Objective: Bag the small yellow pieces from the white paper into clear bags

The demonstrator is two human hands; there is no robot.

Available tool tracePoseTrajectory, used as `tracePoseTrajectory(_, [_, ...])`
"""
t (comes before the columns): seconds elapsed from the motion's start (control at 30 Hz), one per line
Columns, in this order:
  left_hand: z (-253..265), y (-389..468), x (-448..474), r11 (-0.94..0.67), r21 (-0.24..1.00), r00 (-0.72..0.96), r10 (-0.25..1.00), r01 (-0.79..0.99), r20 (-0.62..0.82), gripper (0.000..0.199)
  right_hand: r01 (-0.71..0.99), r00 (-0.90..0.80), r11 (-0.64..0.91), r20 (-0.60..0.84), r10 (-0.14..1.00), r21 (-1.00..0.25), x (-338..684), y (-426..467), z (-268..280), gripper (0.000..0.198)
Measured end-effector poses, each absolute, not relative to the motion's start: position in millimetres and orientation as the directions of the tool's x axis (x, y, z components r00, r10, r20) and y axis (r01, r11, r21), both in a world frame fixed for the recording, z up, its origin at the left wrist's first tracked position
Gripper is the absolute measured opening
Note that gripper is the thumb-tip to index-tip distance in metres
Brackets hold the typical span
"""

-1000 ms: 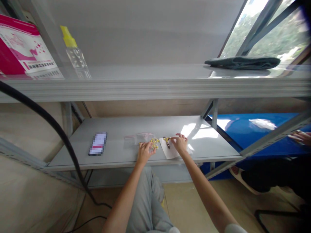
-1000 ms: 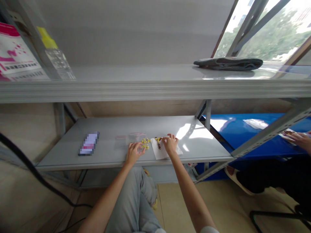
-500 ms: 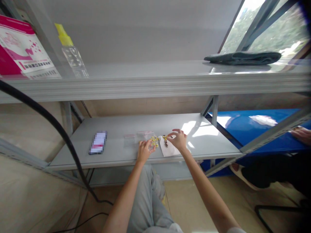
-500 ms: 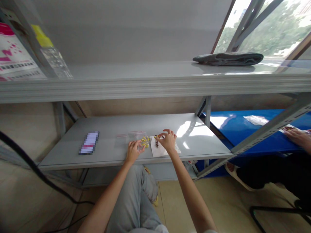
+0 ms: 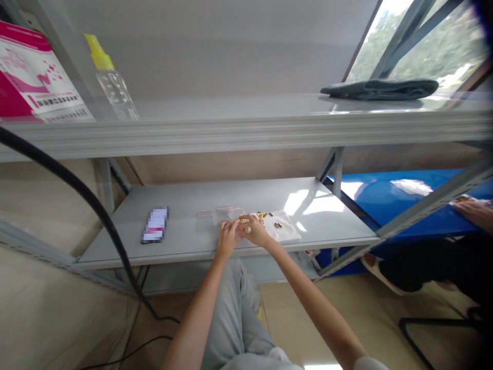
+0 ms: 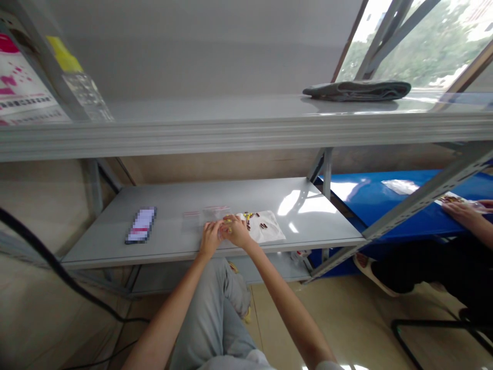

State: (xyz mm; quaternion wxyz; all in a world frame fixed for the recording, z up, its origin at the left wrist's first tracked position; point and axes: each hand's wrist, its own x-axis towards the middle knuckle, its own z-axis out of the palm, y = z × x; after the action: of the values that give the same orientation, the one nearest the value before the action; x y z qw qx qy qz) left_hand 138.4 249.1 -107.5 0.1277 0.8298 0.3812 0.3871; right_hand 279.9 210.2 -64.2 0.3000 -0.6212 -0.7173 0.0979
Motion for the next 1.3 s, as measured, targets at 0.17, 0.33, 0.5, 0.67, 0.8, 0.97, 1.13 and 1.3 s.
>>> tracePoseTrajectory(0.17, [-102, 247, 140, -0.613, 0.648, 0.297, 0.788, 0.452, 0.539, 0.019, 0.871, 0.161, 0.012, 0.310, 0.937, -0.491, 323, 219, -70, 0.020])
tracePoseTrajectory(0.33, [-97, 243, 139, -0.465, 0.841, 0.066, 0.882, 0.277, 0.466, 0.019, 0.893, 0.325, -0.185, 0.301, 0.897, -0.410, 367, 223, -83, 0.023])
tracePoseTrajectory(0.5, [-91, 246, 138, -0.205, 0.979, -0.089, 0.975, -0.017, 0.203, 0.036, 0.922, 0.278, -0.173, 0.281, 0.919, -0.347, 381, 229, -101, 0.023])
tracePoseTrajectory(0.67, [-77, 254, 129, 0.042, 0.972, 0.024, 0.999, -0.230, -0.038, 0.041, 0.917, 0.313, -0.224, 0.246, 0.917, -0.331, 383, 243, -108, 0.022])
tracePoseTrajectory(0.8, [-69, 254, 124, 0.142, 0.938, 0.102, 0.988, -0.315, -0.115, 0.041, 0.914, 0.317, -0.241, 0.206, 0.926, -0.326, 388, 254, -106, 0.021])
tracePoseTrajectory(0.97, [-69, 249, 122, 0.139, 0.921, 0.102, 0.989, -0.363, -0.109, 0.036, 0.931, 0.282, -0.225, 0.174, 0.944, -0.286, 405, 259, -98, 0.019])
tracePoseTrajectory(1.13, [-68, 245, 124, 0.050, 0.919, 0.017, 0.999, -0.391, -0.047, 0.029, 0.949, 0.233, -0.192, 0.148, 0.961, -0.251, 416, 253, -95, 0.014])
tracePoseTrajectory(1.3, [-67, 242, 126, 0.102, 0.889, 0.050, 0.995, -0.446, -0.090, 0.031, 0.951, 0.233, -0.196, 0.140, 0.962, -0.237, 412, 246, -95, 0.014])
